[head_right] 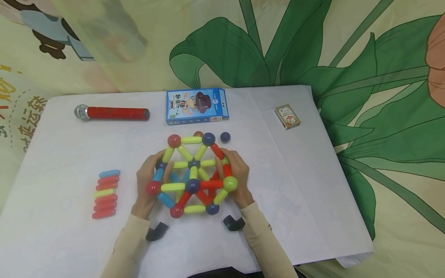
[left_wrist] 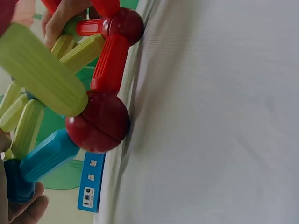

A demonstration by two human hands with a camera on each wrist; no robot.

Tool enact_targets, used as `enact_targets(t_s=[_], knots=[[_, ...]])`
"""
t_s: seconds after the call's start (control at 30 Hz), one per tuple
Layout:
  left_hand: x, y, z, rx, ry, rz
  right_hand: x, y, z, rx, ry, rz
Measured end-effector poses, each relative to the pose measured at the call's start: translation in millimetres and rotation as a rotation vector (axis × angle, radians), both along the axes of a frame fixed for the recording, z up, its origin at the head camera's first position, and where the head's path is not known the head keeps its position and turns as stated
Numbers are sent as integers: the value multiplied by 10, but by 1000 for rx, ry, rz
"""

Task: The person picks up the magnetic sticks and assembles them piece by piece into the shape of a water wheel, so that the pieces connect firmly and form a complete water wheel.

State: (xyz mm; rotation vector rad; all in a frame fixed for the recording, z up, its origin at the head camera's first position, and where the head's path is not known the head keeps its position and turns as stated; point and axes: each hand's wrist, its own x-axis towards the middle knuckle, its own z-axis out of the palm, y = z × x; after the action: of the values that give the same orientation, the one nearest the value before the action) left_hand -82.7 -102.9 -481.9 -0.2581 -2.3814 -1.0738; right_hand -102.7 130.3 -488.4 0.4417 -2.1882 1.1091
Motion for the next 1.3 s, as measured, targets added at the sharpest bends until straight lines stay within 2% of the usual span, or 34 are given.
enact_targets(t_s=[0.17,0.37,0.47,0.77,0.9,1.0,1.07,1.1,1.2,1.3], knots=[[81,-34,23,-59,15,-39,98,-40,183,-41,30,53],[161,-76,34,-114,27,-82,158,-33,239,-51,77,102],[202,-107,56,-152,13,-108,173,-5,199,-46,85,132],[333,-204,60,-256,-22,-219,216,172,-114,18,38,247],[376,-225,68,-282,-11,-253,239,205,-145,33,36,301],[389,-243,50,-288,-13,-265,273,229,-142,46,-17,314],[399,-268,30,-272,-61,-261,316,256,-140,71,-105,297],[409,-284,20,-247,-111,-254,340,271,-145,82,-167,289],[444,-327,-4,-122,-345,-245,407,314,-156,69,-388,283],[451,-319,-16,3,-590,-243,440,310,-132,8,-615,341]])
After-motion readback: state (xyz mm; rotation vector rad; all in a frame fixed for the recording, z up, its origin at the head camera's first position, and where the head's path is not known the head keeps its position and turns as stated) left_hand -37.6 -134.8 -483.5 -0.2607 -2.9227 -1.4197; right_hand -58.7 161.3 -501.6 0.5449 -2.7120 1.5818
